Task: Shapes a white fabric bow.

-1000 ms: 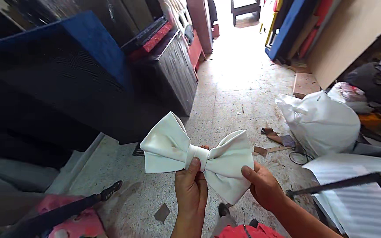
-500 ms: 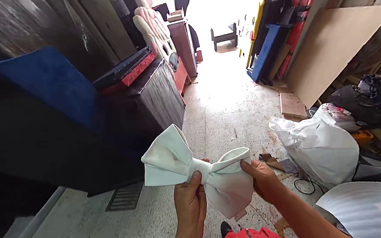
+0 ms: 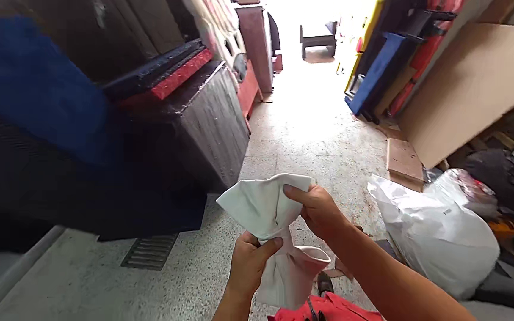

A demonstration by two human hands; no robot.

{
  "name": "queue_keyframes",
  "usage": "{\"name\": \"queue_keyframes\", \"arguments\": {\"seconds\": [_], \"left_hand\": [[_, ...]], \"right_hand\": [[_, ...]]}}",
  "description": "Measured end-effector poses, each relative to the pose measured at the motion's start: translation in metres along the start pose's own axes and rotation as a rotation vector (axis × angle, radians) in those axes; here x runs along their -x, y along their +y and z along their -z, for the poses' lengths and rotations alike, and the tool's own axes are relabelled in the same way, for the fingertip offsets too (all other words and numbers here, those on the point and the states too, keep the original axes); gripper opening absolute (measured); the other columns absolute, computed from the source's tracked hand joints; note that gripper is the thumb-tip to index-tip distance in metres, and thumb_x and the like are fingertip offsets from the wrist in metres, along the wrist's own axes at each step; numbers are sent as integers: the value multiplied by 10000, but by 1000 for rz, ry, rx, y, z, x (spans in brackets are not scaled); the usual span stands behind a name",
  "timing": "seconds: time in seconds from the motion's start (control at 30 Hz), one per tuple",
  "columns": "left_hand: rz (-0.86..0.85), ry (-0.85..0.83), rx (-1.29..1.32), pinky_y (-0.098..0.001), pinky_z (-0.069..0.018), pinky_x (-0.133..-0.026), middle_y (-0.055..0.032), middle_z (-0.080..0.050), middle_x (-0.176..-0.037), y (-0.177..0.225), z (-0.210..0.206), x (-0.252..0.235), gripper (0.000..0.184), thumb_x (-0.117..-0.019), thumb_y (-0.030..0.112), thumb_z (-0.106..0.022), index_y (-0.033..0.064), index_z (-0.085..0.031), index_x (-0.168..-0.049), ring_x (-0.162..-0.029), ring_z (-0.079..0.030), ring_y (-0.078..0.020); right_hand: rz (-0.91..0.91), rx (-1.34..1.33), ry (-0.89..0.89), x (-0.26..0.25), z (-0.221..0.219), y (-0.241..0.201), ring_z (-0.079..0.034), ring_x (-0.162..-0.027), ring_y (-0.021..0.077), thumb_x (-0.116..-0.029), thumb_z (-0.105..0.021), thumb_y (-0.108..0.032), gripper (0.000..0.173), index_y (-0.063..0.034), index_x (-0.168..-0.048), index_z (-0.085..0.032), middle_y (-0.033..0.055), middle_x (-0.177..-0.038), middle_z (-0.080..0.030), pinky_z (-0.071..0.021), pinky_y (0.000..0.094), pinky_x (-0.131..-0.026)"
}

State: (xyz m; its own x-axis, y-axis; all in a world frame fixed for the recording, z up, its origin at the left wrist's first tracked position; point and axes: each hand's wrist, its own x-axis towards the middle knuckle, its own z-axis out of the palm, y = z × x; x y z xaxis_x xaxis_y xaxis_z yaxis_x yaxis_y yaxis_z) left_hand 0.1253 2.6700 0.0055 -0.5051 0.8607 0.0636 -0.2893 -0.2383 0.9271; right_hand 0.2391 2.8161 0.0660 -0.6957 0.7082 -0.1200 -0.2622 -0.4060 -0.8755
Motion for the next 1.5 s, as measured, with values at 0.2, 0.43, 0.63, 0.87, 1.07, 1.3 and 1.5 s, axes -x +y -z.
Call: {"name": "queue_keyframes", "arguments": {"seconds": [0.2,0.43,0.63,0.87,1.07,1.3,1.5], "left_hand": [[-13,0,-160,-405,-639,-848,-145,-764,-979,14,2,-17,341,-802,14,-810,-54,-670,-1106,-907,-754,-224],[132,-138,-483,-389,-637,-847,-69,-773,-993,46,9,-15,294,-839,104,-805,41,-715,-1112,-919,-750,-179],[202,-258,-505,-339,-626,-806,-32,-771,-934,70,33,8,179,-858,113,-788,60,-749,-1025,-860,-736,-109],[370,-75,-598,-310,-613,-745,2,-759,-850,92,48,56,154,-851,205,-780,83,-753,-940,-787,-718,-71],[455,133,-645,-339,-612,-742,-14,-754,-832,96,74,106,170,-853,217,-783,77,-748,-944,-772,-719,-91],[71,513,-245,-390,-633,-843,-113,-769,-972,107,143,210,305,-829,114,-808,2,-708,-1094,-895,-751,-195],[-481,1058,204,-480,-595,-916,-275,-708,-1142,109,214,282,287,-941,26,-662,-49,-636,-1217,-1036,-721,-344]], "right_hand": [[76,414,-389,-56,47,-52,-703,-946,148,-1031,-576,-306,326,-78,-1251,-653,68,-1059,-736,-598,355,-850],[233,1373,-776,-91,-22,-102,-650,-737,118,-1002,-552,-594,448,-187,-1027,-737,-26,-798,-678,-547,424,-676],[370,897,-1037,-101,-48,-52,-598,-657,82,-1065,-564,-312,283,-117,-934,-721,-22,-729,-639,-495,308,-592],[225,1130,-1237,-92,-111,-32,-656,-708,114,-1020,-599,-480,340,-159,-1010,-707,-8,-790,-683,-554,378,-638],[80,1163,-1256,-63,-179,25,-614,-653,151,-1037,-592,-438,389,-105,-856,-683,38,-716,-640,-498,382,-601],[308,821,-983,-52,-251,62,-747,-974,154,-1036,-565,-474,404,-135,-1226,-675,13,-1040,-771,-624,445,-898],[186,730,-992,-35,-267,144,-755,-972,179,-1072,-512,-427,344,-161,-1205,-684,-1,-1041,-778,-633,437,-909]]}}
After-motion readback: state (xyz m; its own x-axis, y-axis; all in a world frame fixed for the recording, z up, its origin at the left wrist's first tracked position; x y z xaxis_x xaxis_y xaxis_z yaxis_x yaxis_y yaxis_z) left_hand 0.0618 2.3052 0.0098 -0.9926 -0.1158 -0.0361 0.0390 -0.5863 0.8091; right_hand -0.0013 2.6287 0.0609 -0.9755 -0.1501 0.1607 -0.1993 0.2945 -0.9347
